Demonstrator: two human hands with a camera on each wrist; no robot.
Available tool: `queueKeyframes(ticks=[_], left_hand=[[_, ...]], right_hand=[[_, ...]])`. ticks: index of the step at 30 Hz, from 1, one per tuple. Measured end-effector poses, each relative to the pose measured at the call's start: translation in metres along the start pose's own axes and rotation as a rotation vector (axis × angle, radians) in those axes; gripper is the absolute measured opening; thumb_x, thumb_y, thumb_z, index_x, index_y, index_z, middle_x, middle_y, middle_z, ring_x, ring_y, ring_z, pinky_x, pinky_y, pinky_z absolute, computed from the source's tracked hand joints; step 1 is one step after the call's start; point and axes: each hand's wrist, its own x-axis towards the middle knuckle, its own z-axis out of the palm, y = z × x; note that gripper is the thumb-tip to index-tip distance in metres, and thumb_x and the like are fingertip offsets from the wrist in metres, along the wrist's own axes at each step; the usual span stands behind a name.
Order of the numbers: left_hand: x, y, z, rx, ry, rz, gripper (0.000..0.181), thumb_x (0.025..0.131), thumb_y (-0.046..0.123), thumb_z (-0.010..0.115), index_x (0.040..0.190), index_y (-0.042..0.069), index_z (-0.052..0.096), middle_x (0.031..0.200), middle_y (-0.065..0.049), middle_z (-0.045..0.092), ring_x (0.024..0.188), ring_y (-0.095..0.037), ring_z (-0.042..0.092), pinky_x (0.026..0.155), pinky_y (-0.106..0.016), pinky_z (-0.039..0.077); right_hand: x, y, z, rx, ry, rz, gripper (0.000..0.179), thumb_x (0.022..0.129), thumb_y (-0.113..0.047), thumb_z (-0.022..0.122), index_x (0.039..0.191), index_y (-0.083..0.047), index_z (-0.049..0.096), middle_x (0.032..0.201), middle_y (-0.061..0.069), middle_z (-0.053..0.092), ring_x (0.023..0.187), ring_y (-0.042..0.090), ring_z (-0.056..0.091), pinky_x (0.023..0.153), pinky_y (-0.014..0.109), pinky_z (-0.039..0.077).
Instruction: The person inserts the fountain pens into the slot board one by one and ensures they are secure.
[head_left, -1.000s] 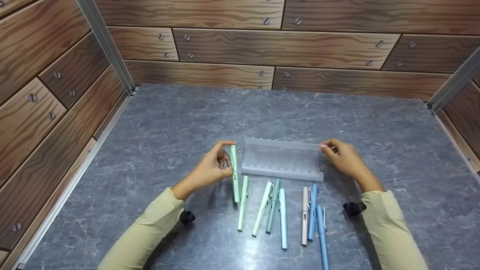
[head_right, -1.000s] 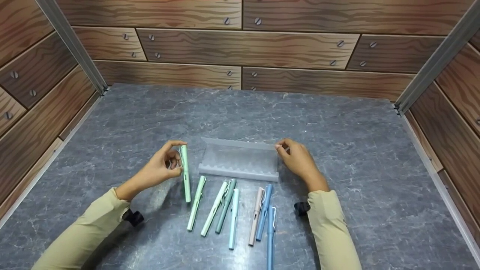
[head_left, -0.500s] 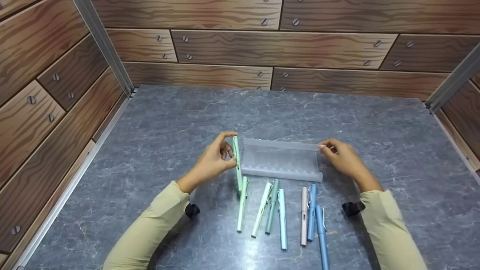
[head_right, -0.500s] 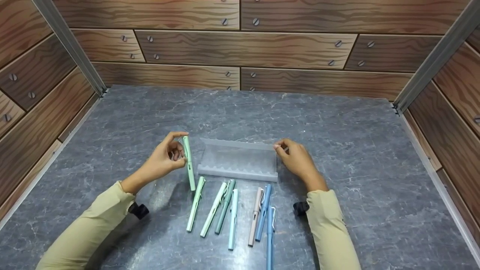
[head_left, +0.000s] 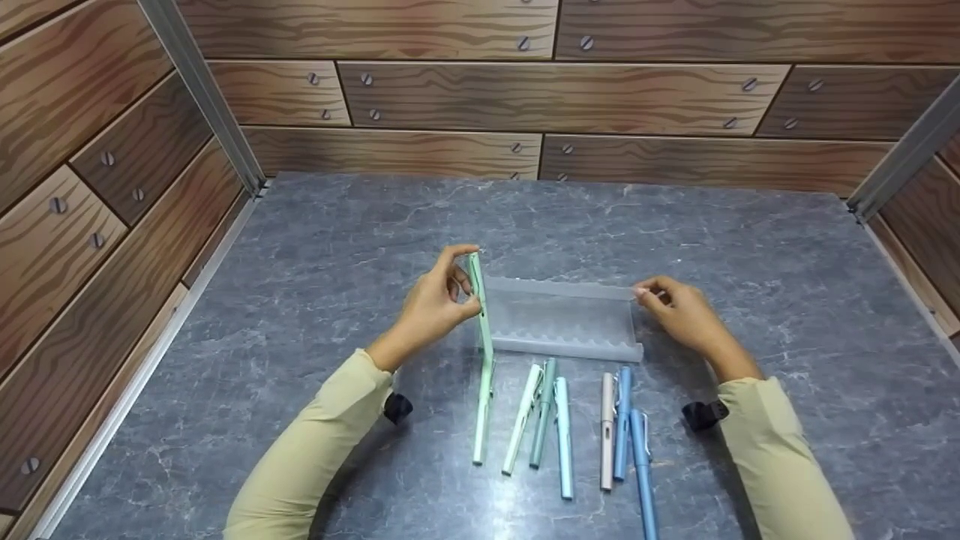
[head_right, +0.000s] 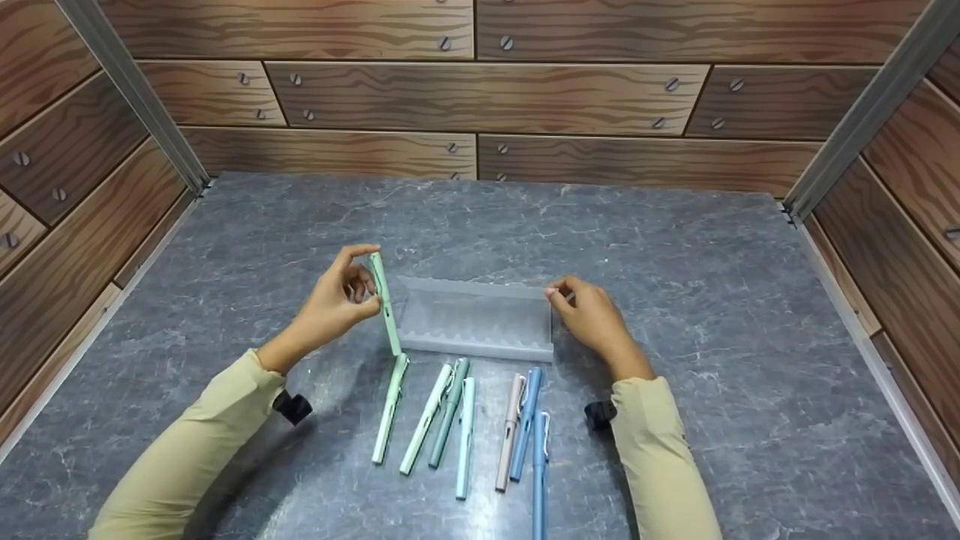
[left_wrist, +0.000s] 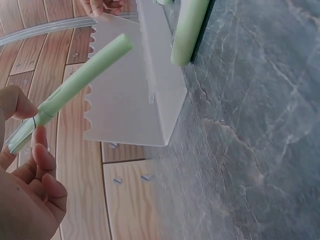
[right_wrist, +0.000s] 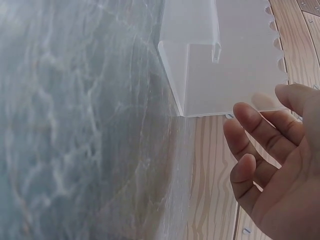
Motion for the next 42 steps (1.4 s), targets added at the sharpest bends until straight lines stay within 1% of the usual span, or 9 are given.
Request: queueKeyframes(ticks=[4,7,11,15,20,26,31,37,42], left_hand=[[0.003,-0.002,0.004,0.078,0.055,0.033,0.063,0.077,0.005,0.065,0.135,0.020,0.047,0.081,0.001,0.060,0.059,-0.009,0.043,0.053,-0.022,0.030],[0.004,-0.004,0.008,0.119,0.085,0.051,0.062,0.078,0.005,0.064,0.135,0.020,0.047,0.081,0.002,0.060,0.059,-0.008,0.042,0.052,-0.022,0.029],[0.006,-0.005,0.012,0.138,0.120,0.061,0.059,0.080,0.006,0.063,0.135,0.020,0.047,0.082,0.002,0.059,0.058,-0.008,0.040,0.051,-0.022,0.027],[0.009,-0.004,0.015,0.155,0.148,0.063,0.058,0.081,0.008,0.063,0.135,0.021,0.046,0.084,0.002,0.060,0.057,-0.008,0.039,0.050,-0.022,0.025],[0.012,-0.006,0.017,0.191,0.169,0.060,0.058,0.082,0.009,0.064,0.136,0.022,0.046,0.084,0.003,0.060,0.056,-0.008,0.040,0.049,-0.022,0.025],[0.013,-0.013,0.019,0.230,0.164,0.047,0.059,0.080,0.010,0.065,0.135,0.023,0.047,0.084,0.003,0.062,0.056,-0.007,0.040,0.047,-0.022,0.026],[0.014,-0.016,0.021,0.254,0.143,0.042,0.060,0.078,0.009,0.065,0.136,0.019,0.049,0.083,0.000,0.063,0.057,-0.008,0.041,0.048,-0.023,0.027],[0.015,-0.016,0.022,0.261,0.134,0.029,0.062,0.077,0.009,0.066,0.136,0.019,0.049,0.083,0.000,0.064,0.059,-0.008,0.043,0.050,-0.024,0.030],[0.016,-0.015,0.022,0.284,0.119,0.047,0.063,0.079,0.010,0.065,0.138,0.021,0.048,0.083,0.002,0.063,0.056,-0.007,0.039,0.049,-0.023,0.027]], right_hand=[[0.000,-0.001,-0.001,0.002,-0.003,0.005,0.037,0.100,-0.030,0.051,0.113,0.002,0.064,0.098,0.018,0.068,0.081,0.017,0.058,0.067,0.024,0.044],[0.000,-0.001,0.000,0.001,-0.001,0.003,0.037,0.100,-0.030,0.051,0.113,0.002,0.064,0.098,0.018,0.068,0.081,0.017,0.058,0.067,0.025,0.044],[0.000,0.000,-0.001,-0.001,0.001,0.002,0.037,0.100,-0.031,0.051,0.112,0.001,0.064,0.099,0.019,0.067,0.082,0.018,0.059,0.067,0.026,0.045],[-0.002,0.001,-0.001,-0.002,0.003,0.006,0.037,0.100,-0.030,0.050,0.112,0.002,0.064,0.099,0.020,0.067,0.085,0.023,0.061,0.069,0.027,0.045],[-0.001,0.002,0.000,-0.005,0.017,-0.006,0.033,0.100,-0.027,0.051,0.111,0.002,0.064,0.098,0.020,0.067,0.088,0.027,0.062,0.072,0.030,0.047],[0.000,0.001,0.001,0.007,0.006,-0.012,0.032,0.100,-0.025,0.051,0.110,0.002,0.064,0.098,0.019,0.068,0.090,0.030,0.063,0.075,0.033,0.048],[-0.001,-0.002,-0.001,-0.004,-0.004,0.009,0.036,0.101,-0.030,0.050,0.113,0.000,0.064,0.100,0.019,0.068,0.092,0.030,0.062,0.073,0.032,0.046],[-0.002,-0.002,-0.001,-0.007,-0.012,0.017,0.037,0.101,-0.031,0.050,0.114,0.000,0.064,0.101,0.019,0.068,0.092,0.030,0.061,0.072,0.033,0.045],[-0.001,-0.002,-0.001,-0.005,-0.009,0.009,0.035,0.101,-0.028,0.050,0.113,0.001,0.064,0.100,0.019,0.068,0.092,0.031,0.062,0.073,0.033,0.046]])
